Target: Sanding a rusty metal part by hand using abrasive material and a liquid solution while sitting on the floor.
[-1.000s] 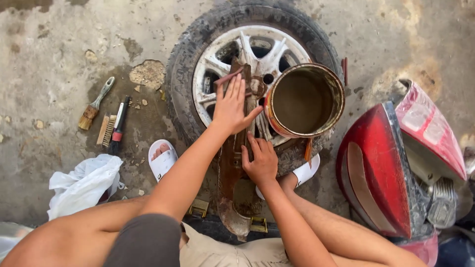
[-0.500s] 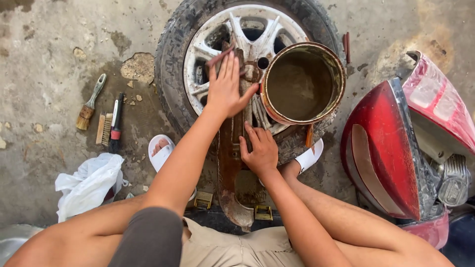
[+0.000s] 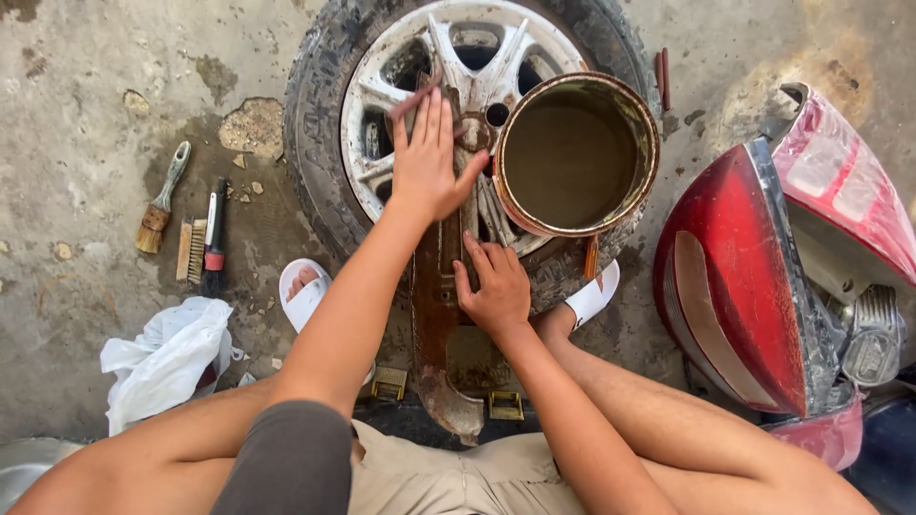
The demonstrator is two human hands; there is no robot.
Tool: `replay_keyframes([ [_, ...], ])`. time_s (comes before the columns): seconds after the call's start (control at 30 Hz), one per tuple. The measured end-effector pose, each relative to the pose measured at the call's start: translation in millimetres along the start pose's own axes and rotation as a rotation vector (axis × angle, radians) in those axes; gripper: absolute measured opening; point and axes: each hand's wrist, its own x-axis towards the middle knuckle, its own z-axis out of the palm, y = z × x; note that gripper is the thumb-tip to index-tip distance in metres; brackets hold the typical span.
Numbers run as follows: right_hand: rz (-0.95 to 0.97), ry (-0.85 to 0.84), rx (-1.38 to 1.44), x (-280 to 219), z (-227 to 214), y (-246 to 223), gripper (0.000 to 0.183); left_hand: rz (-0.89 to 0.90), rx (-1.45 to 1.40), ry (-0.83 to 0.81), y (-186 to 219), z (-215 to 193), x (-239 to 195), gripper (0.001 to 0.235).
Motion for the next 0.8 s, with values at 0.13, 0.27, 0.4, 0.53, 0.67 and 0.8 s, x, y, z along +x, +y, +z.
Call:
replay_keyframes([
  [0.13,-0.062,-0.043,-0.049,-9.7,13.8,12.1,0.043,0.009,0.005,-0.065,6.1,3.1,-46.7,0.097],
  [0.27,-0.057,-0.046,-0.052,-9.0,12.1,10.7,0.044,0.002,0.04,-0.078,4.5,6.6,-33.5,0.099],
  [0.4,-0.055,-0.045,-0.046,-8.7,11.9,10.9,0.044,-0.027,0.017,-0.081,-6.1,7.2,16.2,0.098],
  [0.53,-0.051,-0.045,-0.024,-8.6,5.3,6.9,0.04,-0.038,0.003,-0.034,1.6,10.4,-5.0,0.097],
  [0.67,-0.06,-0.032,-0.04,-9.7,12.9,13.1,0.037,-0.013,0.007,-0.017,7.9,18.9,-52.3,0.097],
  [0.8,-0.061,-0.04,-0.034,-8.2,13.4,12.6,0.037,-0.016,-0.037,-0.026,6.6,23.1,-55.5,0.095],
])
